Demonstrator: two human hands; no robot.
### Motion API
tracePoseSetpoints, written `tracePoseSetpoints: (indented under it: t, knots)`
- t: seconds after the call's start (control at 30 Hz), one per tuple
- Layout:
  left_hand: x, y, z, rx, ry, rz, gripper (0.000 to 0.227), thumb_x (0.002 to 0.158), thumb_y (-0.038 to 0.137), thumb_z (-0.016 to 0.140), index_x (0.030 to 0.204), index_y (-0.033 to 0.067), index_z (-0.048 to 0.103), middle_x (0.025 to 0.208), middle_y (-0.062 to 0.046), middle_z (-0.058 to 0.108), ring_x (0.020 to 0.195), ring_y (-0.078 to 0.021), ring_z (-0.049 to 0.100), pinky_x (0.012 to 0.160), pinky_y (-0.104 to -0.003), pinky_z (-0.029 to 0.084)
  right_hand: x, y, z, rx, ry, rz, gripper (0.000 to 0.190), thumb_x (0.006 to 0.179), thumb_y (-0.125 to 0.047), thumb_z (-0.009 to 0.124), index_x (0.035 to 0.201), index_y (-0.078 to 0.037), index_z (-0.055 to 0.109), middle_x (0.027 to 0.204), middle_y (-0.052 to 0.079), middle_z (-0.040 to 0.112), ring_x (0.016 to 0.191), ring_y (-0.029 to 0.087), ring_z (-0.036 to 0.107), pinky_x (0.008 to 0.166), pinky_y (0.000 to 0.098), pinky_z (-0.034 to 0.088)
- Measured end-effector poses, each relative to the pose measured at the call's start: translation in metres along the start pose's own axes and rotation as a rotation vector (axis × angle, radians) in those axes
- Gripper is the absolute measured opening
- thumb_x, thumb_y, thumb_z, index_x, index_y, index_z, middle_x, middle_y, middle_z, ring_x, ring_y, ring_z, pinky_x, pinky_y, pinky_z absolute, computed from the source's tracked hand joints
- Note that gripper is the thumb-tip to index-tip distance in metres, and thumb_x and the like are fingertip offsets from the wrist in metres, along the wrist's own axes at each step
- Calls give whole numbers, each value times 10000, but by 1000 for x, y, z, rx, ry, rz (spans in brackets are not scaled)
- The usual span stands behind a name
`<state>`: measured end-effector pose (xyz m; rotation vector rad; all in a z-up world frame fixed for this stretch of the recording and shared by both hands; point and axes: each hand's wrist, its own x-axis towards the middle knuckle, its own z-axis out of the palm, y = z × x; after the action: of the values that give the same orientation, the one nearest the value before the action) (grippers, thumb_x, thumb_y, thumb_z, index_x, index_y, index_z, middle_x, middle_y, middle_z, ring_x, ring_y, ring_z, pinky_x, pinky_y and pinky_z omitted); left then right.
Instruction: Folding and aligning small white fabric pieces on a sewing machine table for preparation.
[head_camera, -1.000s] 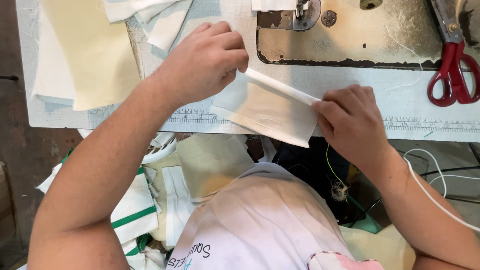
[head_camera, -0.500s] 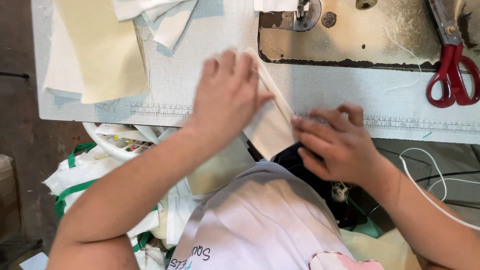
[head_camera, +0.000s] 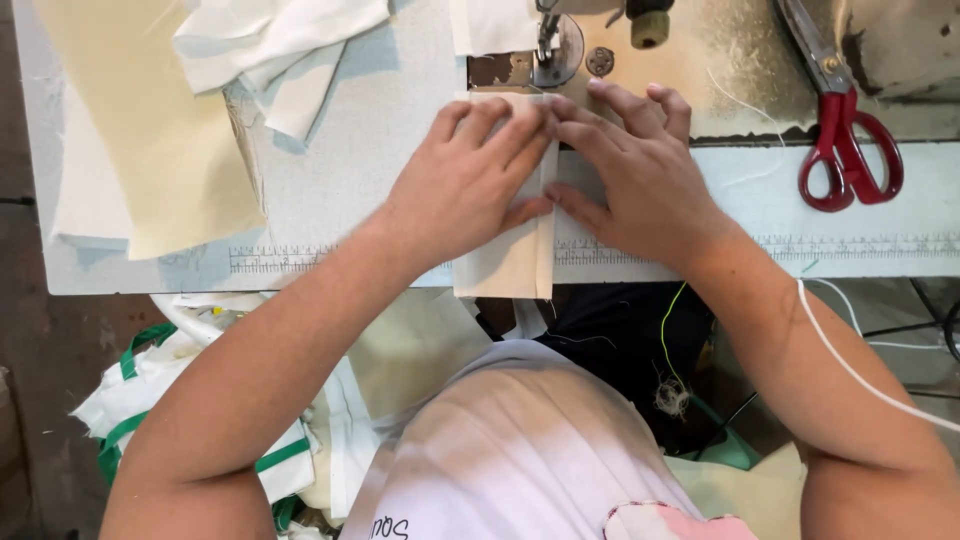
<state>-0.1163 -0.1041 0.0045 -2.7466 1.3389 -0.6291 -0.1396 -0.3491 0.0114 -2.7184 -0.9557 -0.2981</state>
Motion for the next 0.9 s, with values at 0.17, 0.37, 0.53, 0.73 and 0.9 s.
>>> tracePoseSetpoints:
  t: [0.17, 0.37, 0.53, 0.73, 0.9]
  knots:
    - [3, -3, 8, -102, -45, -30, 736, 1014, 708, 640, 1414, 90, 640, 1450, -44, 588, 1307, -275, 515, 1098, -476, 392, 9, 7, -2, -102, -22, -17, 543, 1069, -453, 655, 1456, -72, 669, 1562, 49, 674, 1426, 386, 551, 1187, 602, 208]
    - [10, -14, 20, -90, -43, -58, 753, 1047, 725, 574, 1466, 102, 635, 1545, -37, 560, 1348, -270, 498, 1133, -492, 364, 22, 21, 2, -29, -52, 16, 567, 1031, -425, 666, 1467, -65, 613, 1612, 36, 599, 1451, 408, 512, 1144, 739, 189]
    - [12, -19, 24, -131, -46, -63, 750, 1060, 711, 564, 1475, 89, 628, 1543, -84, 551, 1357, -285, 496, 1134, -504, 362, 26, 25, 6, 21, -52, 30, 510, 1059, -406, 644, 1431, -58, 614, 1609, 59, 607, 1453, 479, 539, 1161, 758, 121]
    - [13, -21, 28, -156, -19, -59, 744, 1067, 686, 584, 1475, 65, 631, 1555, -123, 555, 1391, -292, 491, 1139, -510, 356, 26, 24, 7, 134, -46, 39, 548, 1068, -310, 671, 1509, -14, 535, 1629, 130, 591, 1506, 585, 473, 1164, 779, -24]
    - [13, -22, 26, -207, -32, -63, 712, 1088, 657, 530, 1465, 62, 636, 1580, -132, 537, 1407, -298, 470, 1145, -515, 334, 31, 13, -17, 177, -164, 117, 632, 1052, -439, 647, 1521, -30, 538, 1627, 155, 522, 1557, 455, 326, 1182, 770, 7]
